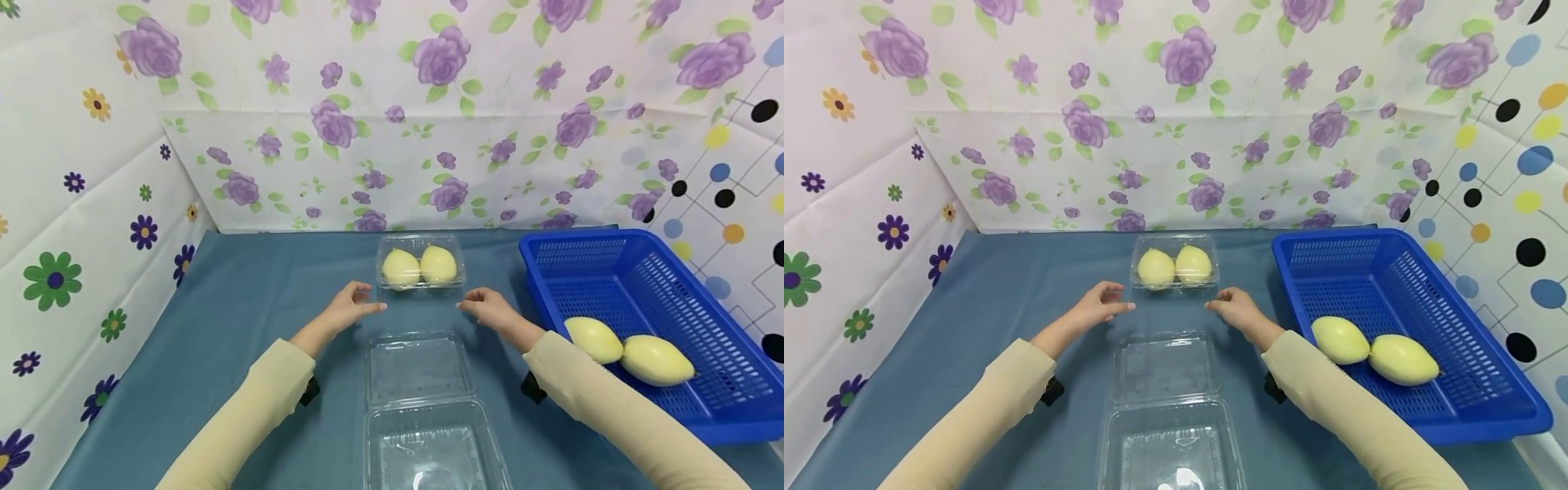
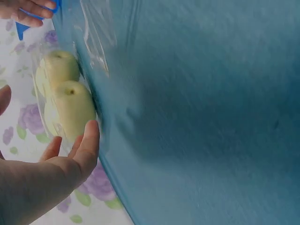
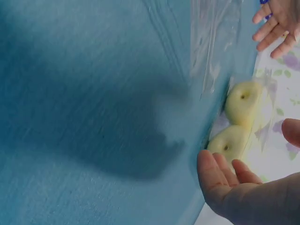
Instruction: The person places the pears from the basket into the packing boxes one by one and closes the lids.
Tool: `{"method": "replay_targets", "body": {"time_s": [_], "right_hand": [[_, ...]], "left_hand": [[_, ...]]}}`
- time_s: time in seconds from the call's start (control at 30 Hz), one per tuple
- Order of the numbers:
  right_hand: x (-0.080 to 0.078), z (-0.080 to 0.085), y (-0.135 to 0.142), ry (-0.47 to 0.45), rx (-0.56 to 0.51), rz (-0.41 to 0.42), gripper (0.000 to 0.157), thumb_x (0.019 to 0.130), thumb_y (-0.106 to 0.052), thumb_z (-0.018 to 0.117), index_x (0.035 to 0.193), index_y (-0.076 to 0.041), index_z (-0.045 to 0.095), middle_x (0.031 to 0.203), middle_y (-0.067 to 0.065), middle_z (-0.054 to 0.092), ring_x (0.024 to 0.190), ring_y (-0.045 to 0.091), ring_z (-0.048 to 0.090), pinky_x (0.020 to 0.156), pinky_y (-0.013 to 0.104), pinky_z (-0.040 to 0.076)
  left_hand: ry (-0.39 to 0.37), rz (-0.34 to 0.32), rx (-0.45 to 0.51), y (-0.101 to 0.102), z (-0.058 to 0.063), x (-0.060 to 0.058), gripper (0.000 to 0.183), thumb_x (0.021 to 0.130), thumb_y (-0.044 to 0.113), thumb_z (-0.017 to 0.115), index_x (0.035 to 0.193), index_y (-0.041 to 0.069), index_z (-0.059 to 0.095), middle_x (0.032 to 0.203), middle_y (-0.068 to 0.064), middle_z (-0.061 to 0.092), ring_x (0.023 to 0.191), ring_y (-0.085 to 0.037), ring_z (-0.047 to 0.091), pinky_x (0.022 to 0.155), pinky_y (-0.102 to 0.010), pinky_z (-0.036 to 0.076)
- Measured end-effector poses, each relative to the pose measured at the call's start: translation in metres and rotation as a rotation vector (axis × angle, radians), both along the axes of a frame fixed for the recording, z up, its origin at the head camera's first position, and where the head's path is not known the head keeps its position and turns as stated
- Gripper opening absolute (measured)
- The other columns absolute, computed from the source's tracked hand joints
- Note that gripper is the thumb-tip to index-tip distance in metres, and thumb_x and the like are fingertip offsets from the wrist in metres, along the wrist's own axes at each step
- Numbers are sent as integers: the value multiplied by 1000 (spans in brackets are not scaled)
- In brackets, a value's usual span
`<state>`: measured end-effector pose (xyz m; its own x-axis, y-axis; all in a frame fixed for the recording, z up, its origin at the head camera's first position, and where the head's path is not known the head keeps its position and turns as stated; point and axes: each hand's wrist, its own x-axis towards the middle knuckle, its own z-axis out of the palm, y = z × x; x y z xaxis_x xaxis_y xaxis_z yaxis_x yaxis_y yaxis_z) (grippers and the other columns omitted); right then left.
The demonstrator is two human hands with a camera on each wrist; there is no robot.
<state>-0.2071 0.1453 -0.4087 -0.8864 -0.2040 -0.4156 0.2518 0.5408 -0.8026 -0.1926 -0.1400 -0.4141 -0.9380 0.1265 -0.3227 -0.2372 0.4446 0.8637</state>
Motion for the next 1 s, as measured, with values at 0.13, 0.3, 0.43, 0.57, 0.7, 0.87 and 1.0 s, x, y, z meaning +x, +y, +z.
{"method": "replay_targets", "body": {"time_s": [0.13, 0.3, 0.43, 0.57, 0.7, 0.87, 1.0], "right_hand": [[8, 2, -2, -10, -5, 17, 62, 97, -25, 51, 144, 7, 27, 147, 28, 31, 133, 41, 36, 104, 50, 39], [20, 3, -2, -26, 10, 52, 67, 97, -27, 52, 147, 7, 23, 149, 28, 29, 135, 42, 33, 106, 52, 35], [31, 2, -1, -28, 58, 81, 70, 96, -29, 54, 147, 7, 22, 149, 28, 29, 136, 43, 29, 107, 55, 33], [41, 2, 0, -15, 97, 103, 71, 94, -28, 56, 147, 8, 22, 149, 29, 29, 136, 45, 28, 106, 56, 34], [51, 5, 0, -4, 128, 107, 72, 94, -26, 57, 145, 10, 23, 148, 31, 29, 135, 47, 29, 105, 56, 35], [64, 6, 0, -12, 140, 128, 73, 93, -25, 58, 143, 14, 23, 146, 34, 30, 133, 49, 30, 103, 57, 36], [75, 6, 0, -12, 149, 137, 73, 93, -25, 59, 143, 14, 25, 145, 34, 31, 132, 50, 31, 101, 57, 38]], "left_hand": [[21, 12, 8, 4, 1, 9, 71, 87, 30, 68, 144, 5, 34, 149, -20, 33, 137, -37, 33, 106, -53, 36], [47, 2, 26, 7, 4, 22, 74, 86, 29, 70, 145, 5, 32, 151, -20, 29, 139, -38, 30, 108, -54, 33], [45, -29, 43, 7, 5, 34, 79, 86, 29, 70, 148, 6, 27, 154, -19, 25, 140, -38, 27, 109, -54, 32], [36, -64, 51, 5, 4, 45, 82, 86, 29, 71, 150, 5, 24, 155, -18, 24, 141, -38, 26, 109, -54, 32], [44, -84, 37, 3, 2, 55, 84, 85, 29, 72, 150, 4, 25, 154, -20, 25, 140, -39, 27, 108, -55, 32], [25, -87, 35, 0, 4, 73, 95, 82, 29, 75, 152, 4, 16, 156, -21, 19, 141, -41, 22, 110, -59, 27], [-25, -89, 38, 2, 8, 88, 102, 80, 32, 76, 153, 3, 10, 157, -21, 14, 143, -40, 18, 110, -61, 25]]}}
